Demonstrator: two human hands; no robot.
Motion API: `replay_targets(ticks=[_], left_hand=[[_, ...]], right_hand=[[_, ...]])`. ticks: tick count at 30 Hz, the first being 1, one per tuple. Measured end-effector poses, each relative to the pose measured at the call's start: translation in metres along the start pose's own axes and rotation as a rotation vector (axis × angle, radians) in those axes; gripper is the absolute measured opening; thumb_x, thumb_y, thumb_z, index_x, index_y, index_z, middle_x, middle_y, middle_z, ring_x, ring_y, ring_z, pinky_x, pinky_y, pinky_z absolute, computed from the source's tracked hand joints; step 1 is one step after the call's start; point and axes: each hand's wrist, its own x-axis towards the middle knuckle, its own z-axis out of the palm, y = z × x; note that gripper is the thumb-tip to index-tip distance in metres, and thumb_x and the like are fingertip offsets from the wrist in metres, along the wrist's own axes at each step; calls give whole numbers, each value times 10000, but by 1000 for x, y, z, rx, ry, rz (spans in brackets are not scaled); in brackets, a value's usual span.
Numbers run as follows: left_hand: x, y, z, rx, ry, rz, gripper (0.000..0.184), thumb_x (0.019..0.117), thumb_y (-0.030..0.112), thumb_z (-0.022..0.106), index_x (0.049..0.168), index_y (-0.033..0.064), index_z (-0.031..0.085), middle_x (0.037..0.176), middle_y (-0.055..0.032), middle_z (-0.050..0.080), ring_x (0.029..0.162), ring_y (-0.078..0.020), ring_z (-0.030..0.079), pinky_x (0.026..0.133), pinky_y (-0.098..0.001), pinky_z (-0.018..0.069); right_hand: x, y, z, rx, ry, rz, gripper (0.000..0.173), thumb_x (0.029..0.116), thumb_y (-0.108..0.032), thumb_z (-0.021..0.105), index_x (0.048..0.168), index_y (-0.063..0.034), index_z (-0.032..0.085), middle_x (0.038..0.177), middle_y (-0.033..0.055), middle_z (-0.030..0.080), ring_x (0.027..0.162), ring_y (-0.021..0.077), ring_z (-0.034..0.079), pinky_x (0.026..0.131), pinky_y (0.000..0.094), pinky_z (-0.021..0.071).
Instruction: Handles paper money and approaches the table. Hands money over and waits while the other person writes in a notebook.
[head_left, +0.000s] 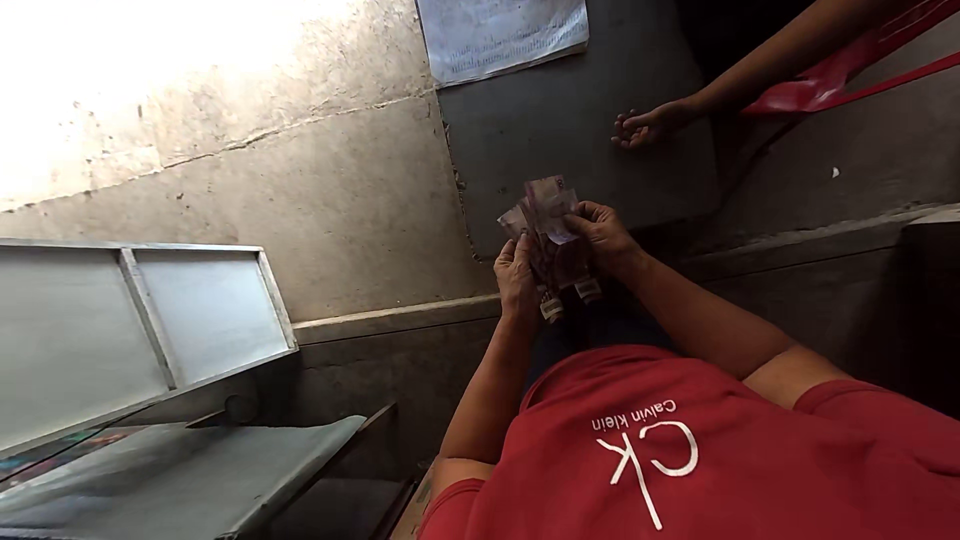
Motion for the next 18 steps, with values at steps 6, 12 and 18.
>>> replay_targets(ticks=[6,12,18], left_hand=[[1,-9,2,129,-2,197,497,1057,79,524,1529,87,369,1167,-54,657,908,-39,641,821,-240,544],[-2,-16,6,125,-30,314,505,1066,41,465,1557,80,351,1257,-47,643,993,-20,642,883,-233,540],[14,-24,10,26,-32,237,281,1091,96,407,1228,-15,626,1069,-32,697,949,-74,669,872,-283,565]], right_hand=[[1,-1,-7,34,-7,13,47,998,-5,586,999,-15,631,832,13,683,746,70,667,735,266,589],[1,2,-15,78,-11,4,58,986,15,595,979,-16,644,817,11,697,730,65,675,720,253,592],[1,8,-19,87,-11,27,64,983,24,596,987,-9,651,830,13,700,741,67,678,721,248,591]])
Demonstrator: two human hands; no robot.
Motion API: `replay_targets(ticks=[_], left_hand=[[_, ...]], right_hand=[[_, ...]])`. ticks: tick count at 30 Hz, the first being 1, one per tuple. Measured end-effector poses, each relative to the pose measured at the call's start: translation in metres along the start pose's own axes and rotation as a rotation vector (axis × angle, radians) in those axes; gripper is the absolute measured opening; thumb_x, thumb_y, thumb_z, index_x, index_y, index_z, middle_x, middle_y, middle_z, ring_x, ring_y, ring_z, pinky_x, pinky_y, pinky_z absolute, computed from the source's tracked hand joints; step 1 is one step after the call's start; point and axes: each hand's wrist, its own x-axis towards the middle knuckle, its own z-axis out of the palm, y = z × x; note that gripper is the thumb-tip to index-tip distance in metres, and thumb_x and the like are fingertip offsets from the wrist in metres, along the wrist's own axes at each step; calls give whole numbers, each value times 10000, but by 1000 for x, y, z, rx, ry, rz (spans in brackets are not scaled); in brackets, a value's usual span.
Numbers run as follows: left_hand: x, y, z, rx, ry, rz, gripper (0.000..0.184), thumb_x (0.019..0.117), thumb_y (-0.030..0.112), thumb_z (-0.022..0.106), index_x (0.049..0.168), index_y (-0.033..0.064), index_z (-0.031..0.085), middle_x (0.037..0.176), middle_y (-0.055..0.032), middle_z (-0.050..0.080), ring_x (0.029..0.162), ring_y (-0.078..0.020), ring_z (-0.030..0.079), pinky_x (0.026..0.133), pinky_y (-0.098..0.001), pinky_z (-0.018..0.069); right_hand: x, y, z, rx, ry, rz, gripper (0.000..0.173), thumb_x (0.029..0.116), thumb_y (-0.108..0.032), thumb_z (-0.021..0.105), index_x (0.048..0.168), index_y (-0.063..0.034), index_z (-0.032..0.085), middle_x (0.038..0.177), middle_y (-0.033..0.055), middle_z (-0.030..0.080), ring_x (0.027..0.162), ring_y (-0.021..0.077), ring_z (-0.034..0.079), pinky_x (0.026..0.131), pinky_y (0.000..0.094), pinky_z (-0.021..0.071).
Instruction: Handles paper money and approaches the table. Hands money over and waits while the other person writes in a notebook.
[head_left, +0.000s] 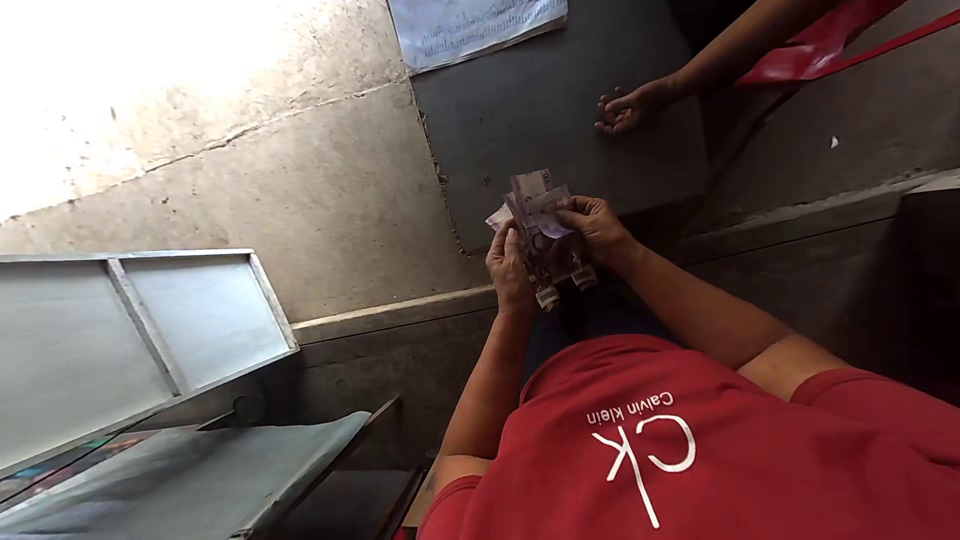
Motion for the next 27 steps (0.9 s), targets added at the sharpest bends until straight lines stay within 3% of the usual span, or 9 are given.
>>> replay_targets(ticks=[2,4,14,17,19,22,24,27], left_hand=[[0,2,2,19,-10,-51,254,1095,139,441,1077,29,669,865,9,699,786,-53,674,749,-257,582],[0,3,3,39,-21,-63,234,1077,100,469,1022,19,681,794,15,693,715,-47,664,700,-244,579],[1,-4,5,3,37,-62,75,1012,5,554,995,19,626,780,3,672,696,-53,654,685,-236,576],[1,-5,6,-1,55,-49,91,1001,-24,552,1067,10,604,853,-8,668,754,-58,656,722,-238,573],[0,-7,6,-18,62,-39,279,982,-65,547,1258,-27,545,1036,-59,665,885,-90,666,813,-273,576],[2,-10,8,-38,59,-35,602,960,-114,546,1515,0,344,1292,-139,599,1031,-137,656,891,-304,566],[4,-11,11,-26,66,-44,684,961,-116,532,1566,51,258,1286,-145,598,1017,-132,663,871,-301,570],[5,-12,14,-23,40,-41,747,971,-118,496,1604,82,154,1403,-171,531,1133,-149,630,959,-306,538]], right_hand=[[-1,1,0,1,-18,-2,79,983,29,587,987,-15,652,826,4,701,741,61,680,723,247,594],[-2,2,1,3,-32,-2,85,984,34,579,984,-16,648,823,4,694,739,63,674,727,250,590],[-2,3,-3,-18,-7,29,48,1007,1,567,1022,-26,603,852,14,662,760,76,662,751,263,586],[1,7,-4,-31,-8,27,35,1005,-5,577,1019,-21,605,854,20,667,765,79,666,758,269,588],[1,8,-4,-59,-11,18,47,1003,-7,576,1037,-13,608,862,22,670,771,77,667,760,268,587],[1,6,-1,-78,-15,59,101,1007,-5,571,1100,11,607,883,40,686,778,84,682,761,272,595],[1,6,-1,-83,-34,88,152,1002,4,574,1149,24,605,912,50,696,791,87,688,767,276,598],[3,8,1,-60,-50,92,164,976,42,589,1137,23,609,913,49,708,787,90,698,764,282,606]])
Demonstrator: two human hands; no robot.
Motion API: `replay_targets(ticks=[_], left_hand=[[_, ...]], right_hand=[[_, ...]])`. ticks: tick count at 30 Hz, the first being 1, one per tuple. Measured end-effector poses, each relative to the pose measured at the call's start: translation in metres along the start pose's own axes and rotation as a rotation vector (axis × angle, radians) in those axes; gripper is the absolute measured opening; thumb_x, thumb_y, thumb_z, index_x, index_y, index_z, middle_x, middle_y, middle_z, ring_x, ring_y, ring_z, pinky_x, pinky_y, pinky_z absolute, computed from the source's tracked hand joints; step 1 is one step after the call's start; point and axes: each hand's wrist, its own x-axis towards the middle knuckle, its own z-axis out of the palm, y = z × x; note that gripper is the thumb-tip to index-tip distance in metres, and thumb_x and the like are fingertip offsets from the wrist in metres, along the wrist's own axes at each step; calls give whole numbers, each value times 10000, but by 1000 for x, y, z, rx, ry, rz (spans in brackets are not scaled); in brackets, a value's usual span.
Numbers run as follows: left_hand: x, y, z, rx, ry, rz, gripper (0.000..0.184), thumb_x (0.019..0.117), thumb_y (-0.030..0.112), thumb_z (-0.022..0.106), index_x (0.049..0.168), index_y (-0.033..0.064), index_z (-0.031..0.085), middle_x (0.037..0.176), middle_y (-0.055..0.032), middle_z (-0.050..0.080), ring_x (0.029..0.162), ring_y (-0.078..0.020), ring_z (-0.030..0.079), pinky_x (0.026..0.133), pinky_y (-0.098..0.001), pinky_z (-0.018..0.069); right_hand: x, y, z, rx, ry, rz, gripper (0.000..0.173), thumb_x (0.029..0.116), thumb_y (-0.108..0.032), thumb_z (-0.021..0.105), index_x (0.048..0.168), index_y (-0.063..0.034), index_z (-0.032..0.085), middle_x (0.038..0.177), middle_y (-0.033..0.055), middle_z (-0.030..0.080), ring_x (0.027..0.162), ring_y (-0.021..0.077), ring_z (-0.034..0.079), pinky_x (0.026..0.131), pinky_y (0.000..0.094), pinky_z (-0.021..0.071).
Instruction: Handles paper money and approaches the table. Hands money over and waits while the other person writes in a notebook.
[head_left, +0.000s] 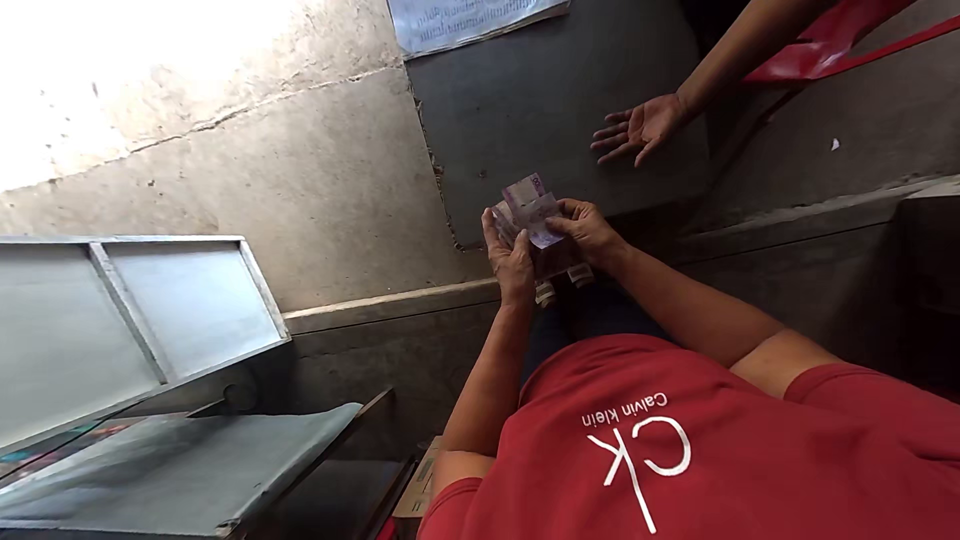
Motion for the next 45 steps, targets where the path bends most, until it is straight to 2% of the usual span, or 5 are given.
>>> replay_targets(ticks=[20,26,32,40,45], left_hand=[[-22,-23,-60,264,-6,-287,378,1069,31,438,1426,-88,413,1196,-192,650,968,-164,668,788,-302,549],[-16,-110,-128,612,-86,-623,390,1081,121,484,1427,-59,469,1240,-271,633,995,-297,678,857,-428,562],[-27,-142,-203,908,22,-916,398,1077,172,517,1414,-39,510,1287,-289,617,1100,-382,655,940,-507,528],[45,-107,-169,728,285,-647,491,1132,272,353,1465,-85,403,1343,-337,541,1126,-398,614,940,-512,512],[109,-65,-92,1017,406,-270,688,1116,344,367,1595,-80,113,1647,-360,74,1544,-482,127,1254,-502,183]], right_hand=[[160,-59,-26,-357,454,-175,658,1003,-187,656,1541,40,353,1443,290,524,1297,355,560,1087,459,457],[71,-1,-43,-759,288,-353,524,1030,-96,568,1503,59,403,1370,281,584,1243,345,617,1065,444,508],[-39,92,-130,-710,368,264,384,1061,-95,469,1417,37,524,1194,230,675,968,277,713,884,413,585],[-56,53,-247,-122,1132,493,552,1119,-335,385,1547,10,333,1510,254,442,1330,343,511,1057,516,456],[-19,1,-229,-720,1000,197,595,1121,-313,377,1580,46,256,1591,303,344,1483,414,362,1211,528,309]])
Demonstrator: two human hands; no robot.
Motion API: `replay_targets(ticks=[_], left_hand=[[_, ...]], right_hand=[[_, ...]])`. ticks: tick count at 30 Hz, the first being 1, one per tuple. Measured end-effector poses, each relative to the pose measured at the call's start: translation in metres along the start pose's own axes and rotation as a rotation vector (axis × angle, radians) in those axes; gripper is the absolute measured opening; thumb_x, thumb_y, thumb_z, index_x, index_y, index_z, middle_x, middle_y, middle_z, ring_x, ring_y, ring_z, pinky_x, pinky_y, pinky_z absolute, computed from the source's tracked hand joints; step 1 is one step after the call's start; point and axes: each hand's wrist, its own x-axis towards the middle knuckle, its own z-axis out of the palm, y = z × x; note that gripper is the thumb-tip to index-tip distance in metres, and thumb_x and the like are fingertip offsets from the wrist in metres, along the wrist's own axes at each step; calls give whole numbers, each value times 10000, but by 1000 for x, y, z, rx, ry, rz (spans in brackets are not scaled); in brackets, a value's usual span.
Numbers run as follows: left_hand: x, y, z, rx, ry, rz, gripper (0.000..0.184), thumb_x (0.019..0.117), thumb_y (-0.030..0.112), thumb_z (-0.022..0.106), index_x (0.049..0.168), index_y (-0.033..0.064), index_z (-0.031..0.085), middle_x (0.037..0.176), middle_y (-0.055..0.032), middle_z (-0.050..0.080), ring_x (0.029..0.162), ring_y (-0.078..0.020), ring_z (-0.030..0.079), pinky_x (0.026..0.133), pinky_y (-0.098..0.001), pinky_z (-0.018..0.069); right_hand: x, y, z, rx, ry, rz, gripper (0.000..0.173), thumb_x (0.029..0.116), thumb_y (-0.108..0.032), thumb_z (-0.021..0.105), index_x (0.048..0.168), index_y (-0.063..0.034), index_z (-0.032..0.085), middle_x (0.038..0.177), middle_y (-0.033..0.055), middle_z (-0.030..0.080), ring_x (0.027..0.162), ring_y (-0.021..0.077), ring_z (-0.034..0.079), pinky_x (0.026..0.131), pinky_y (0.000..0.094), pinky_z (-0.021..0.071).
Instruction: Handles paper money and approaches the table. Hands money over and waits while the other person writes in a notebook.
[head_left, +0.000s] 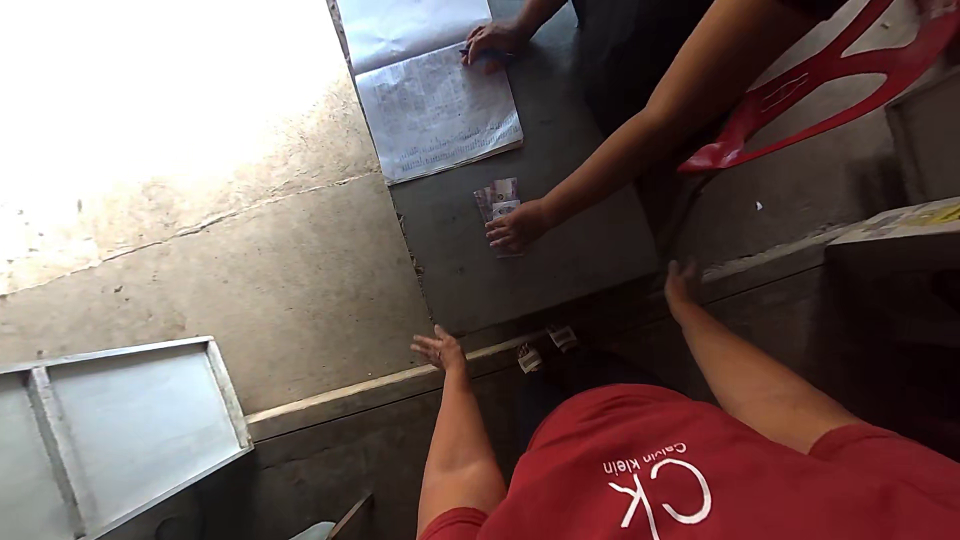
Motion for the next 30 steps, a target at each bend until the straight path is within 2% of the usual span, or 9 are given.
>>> replay_targets(ticks=[2,4,7,9,11,13,19,24,30], left_hand=[[5,30,12,166,-31,62,745,1100,417,393,1606,-56,116,1661,-340,30,1552,-489,66,1245,-571,136],[10,46,27,269,-92,19,905,1037,552,486,1630,7,72,1688,-274,-19,1570,-441,21,1217,-650,108],[16,46,39,314,-107,-21,1115,934,651,603,1636,45,-16,1690,-239,-120,1574,-413,-58,1204,-676,61],[19,39,40,305,-102,-10,1140,921,667,607,1636,62,-44,1691,-224,-140,1574,-402,-80,1207,-668,43],[19,39,42,299,-89,-2,1149,913,685,600,1638,72,-48,1693,-218,-138,1574,-401,-80,1206,-667,43],[19,38,43,303,-79,3,1151,908,696,595,1640,73,-40,1695,-217,-129,1574,-400,-78,1205,-668,44],[20,36,45,280,-68,21,1155,906,693,596,1639,69,-43,1693,-216,-141,1575,-399,-75,1204,-665,42],[18,35,43,242,-62,41,1145,905,679,613,1639,50,-1,1694,-228,-113,1572,-424,-52,1196,-685,29],[12,36,41,227,-58,37,1150,906,668,624,1639,56,-18,1694,-222,-126,1572,-422,-59,1194,-690,27]], right_hand=[[-3,-18,7,-242,-74,-188,699,1076,-347,500,1611,2,216,1634,301,256,1501,458,304,1203,599,289],[-7,-32,16,-425,-206,-200,998,982,-467,657,1640,-27,51,1663,313,130,1520,479,238,1197,609,287],[0,-39,18,-495,-303,-145,1210,886,-496,772,1627,-6,-51,1656,330,102,1483,480,313,1166,582,350],[2,-45,14,-485,-333,-101,1196,890,-455,783,1627,-11,-48,1642,338,145,1454,480,365,1151,578,372],[3,-56,11,-521,-335,-81,1188,889,-441,788,1627,-6,-35,1629,339,194,1469,471,349,1169,571,351],[0,-63,13,-578,-344,-63,1206,884,-441,793,1620,13,-47,1631,346,179,1491,484,293,1180,587,320],[6,-77,18,-578,-378,39,1278,854,-493,806,1606,27,-86,1625,357,172,1506,456,277,1205,514,304],[3,-77,18,-465,-311,10,1245,835,-404,849,1613,34,-19,1612,356,230,1489,467,316,1206,519,316],[7,-84,12,-471,-354,67,1283,822,-402,864,1624,-22,-62,1616,339,240,1478,458,345,1192,519,343]])
